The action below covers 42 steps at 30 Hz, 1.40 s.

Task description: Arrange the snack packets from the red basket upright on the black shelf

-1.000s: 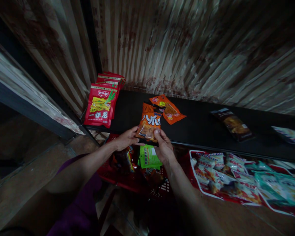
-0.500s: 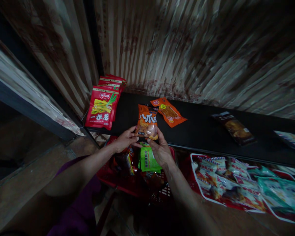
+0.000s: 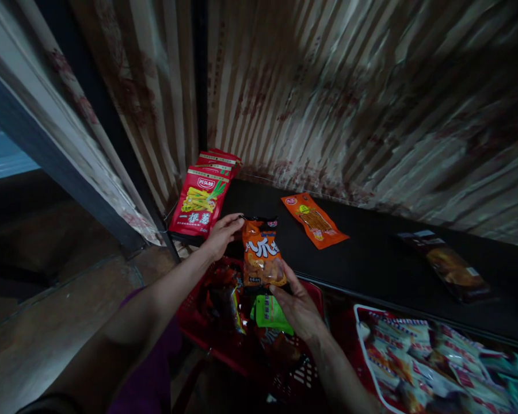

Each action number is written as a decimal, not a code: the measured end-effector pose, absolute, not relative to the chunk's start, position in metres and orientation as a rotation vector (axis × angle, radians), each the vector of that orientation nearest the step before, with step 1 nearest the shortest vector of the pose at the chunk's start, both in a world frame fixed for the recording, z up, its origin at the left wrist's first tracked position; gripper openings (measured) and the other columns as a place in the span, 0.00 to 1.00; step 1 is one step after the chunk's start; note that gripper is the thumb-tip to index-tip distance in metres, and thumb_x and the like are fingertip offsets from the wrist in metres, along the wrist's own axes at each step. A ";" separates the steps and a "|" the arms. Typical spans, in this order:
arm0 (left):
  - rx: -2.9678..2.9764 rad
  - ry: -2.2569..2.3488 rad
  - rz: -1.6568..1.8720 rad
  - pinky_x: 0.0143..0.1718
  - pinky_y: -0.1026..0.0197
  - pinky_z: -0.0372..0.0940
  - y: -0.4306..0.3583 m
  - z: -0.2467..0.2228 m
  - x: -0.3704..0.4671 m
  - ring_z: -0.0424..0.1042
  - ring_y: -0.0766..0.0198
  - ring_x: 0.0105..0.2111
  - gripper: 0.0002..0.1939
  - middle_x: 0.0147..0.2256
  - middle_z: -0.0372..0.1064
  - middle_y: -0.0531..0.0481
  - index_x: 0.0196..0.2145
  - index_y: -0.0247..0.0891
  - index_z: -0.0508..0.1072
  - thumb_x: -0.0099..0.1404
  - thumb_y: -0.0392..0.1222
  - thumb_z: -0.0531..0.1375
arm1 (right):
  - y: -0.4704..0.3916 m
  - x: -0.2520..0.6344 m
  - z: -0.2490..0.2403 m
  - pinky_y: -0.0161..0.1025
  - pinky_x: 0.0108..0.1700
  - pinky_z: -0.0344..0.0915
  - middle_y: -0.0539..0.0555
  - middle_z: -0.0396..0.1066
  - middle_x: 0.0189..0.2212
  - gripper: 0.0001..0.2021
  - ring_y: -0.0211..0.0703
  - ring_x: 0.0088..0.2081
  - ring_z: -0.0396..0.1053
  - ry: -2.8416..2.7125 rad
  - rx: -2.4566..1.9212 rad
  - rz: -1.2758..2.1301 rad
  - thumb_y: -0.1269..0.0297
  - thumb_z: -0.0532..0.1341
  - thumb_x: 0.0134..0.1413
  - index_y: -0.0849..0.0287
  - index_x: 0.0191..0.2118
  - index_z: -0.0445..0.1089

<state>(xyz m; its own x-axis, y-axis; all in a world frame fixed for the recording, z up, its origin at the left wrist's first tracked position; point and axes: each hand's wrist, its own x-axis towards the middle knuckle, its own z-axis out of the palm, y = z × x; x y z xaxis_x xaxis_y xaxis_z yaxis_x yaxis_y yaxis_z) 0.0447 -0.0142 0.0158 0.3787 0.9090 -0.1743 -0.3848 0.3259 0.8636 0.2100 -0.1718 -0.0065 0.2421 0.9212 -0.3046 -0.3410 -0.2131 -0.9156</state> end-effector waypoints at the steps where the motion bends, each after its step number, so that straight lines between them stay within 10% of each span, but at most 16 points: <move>1: 0.871 0.778 0.952 0.38 0.61 0.63 -0.013 0.016 0.044 0.70 0.65 0.36 0.19 0.37 0.73 0.49 0.41 0.38 0.74 0.52 0.47 0.67 | -0.174 0.212 -0.008 0.53 0.65 0.46 0.44 0.65 0.57 0.33 0.50 0.62 0.57 -0.646 -1.305 1.322 0.63 0.72 0.36 0.39 0.53 0.67; 18: 1.041 0.989 1.053 0.25 0.67 0.55 -0.017 0.011 0.056 0.61 0.71 0.22 0.14 0.19 0.64 0.58 0.20 0.36 0.71 0.49 0.49 0.66 | -0.188 0.220 -0.008 0.52 0.54 0.64 0.46 0.67 0.56 0.32 0.52 0.54 0.67 -0.724 -1.274 1.501 0.60 0.69 0.44 0.38 0.57 0.62; 25: 1.058 0.985 1.057 0.24 0.66 0.57 -0.016 0.010 0.058 0.62 0.70 0.22 0.18 0.20 0.65 0.56 0.20 0.37 0.70 0.46 0.55 0.67 | -0.189 0.228 0.000 0.51 0.63 0.51 0.50 0.64 0.58 0.30 0.50 0.61 0.59 -0.870 -1.309 1.510 0.59 0.69 0.45 0.44 0.57 0.64; 42: 1.320 0.933 0.899 0.25 0.67 0.56 -0.035 0.001 0.068 0.62 0.70 0.22 0.17 0.20 0.64 0.57 0.23 0.35 0.72 0.51 0.54 0.64 | -0.161 0.211 0.003 0.38 0.48 0.67 0.49 0.75 0.46 0.20 0.42 0.45 0.72 -0.613 -1.189 1.429 0.57 0.70 0.43 0.49 0.45 0.73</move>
